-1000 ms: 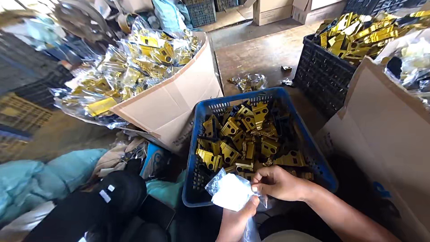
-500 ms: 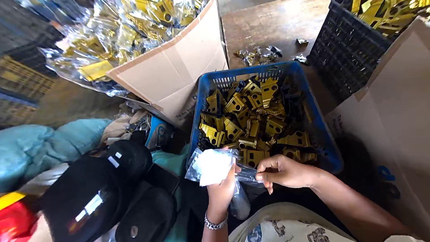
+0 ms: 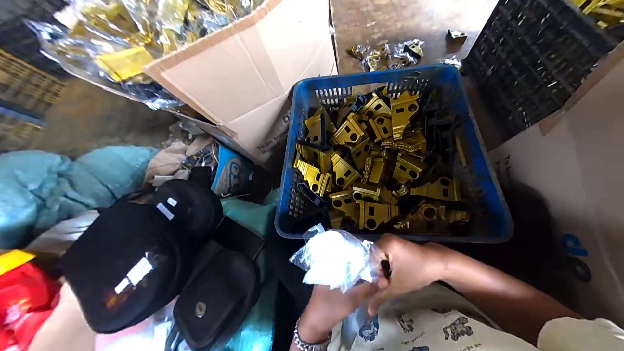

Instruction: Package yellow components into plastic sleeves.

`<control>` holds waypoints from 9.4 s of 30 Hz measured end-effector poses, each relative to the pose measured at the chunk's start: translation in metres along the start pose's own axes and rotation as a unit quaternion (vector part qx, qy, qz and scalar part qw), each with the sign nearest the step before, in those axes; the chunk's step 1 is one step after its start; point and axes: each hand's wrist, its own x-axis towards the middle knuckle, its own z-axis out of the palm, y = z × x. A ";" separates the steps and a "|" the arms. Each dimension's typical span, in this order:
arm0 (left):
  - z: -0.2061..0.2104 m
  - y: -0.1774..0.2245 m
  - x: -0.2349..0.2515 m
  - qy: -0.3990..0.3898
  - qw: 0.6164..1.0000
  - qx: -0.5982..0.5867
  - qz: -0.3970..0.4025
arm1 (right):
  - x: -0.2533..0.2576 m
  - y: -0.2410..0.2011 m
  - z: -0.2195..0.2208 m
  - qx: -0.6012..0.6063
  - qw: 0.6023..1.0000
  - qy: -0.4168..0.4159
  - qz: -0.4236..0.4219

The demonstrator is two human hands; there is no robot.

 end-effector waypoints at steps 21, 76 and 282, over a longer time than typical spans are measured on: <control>-0.005 -0.002 0.048 0.359 0.918 0.065 0.153 | 0.026 0.101 -0.068 -0.370 0.902 -0.085 0.207; 0.042 0.002 0.047 0.109 0.961 0.185 0.177 | -0.002 -0.023 -0.057 -0.112 0.983 0.145 0.008; 0.014 0.007 0.038 0.199 0.974 0.063 0.090 | 0.018 -0.076 -0.149 -0.296 0.870 0.392 0.035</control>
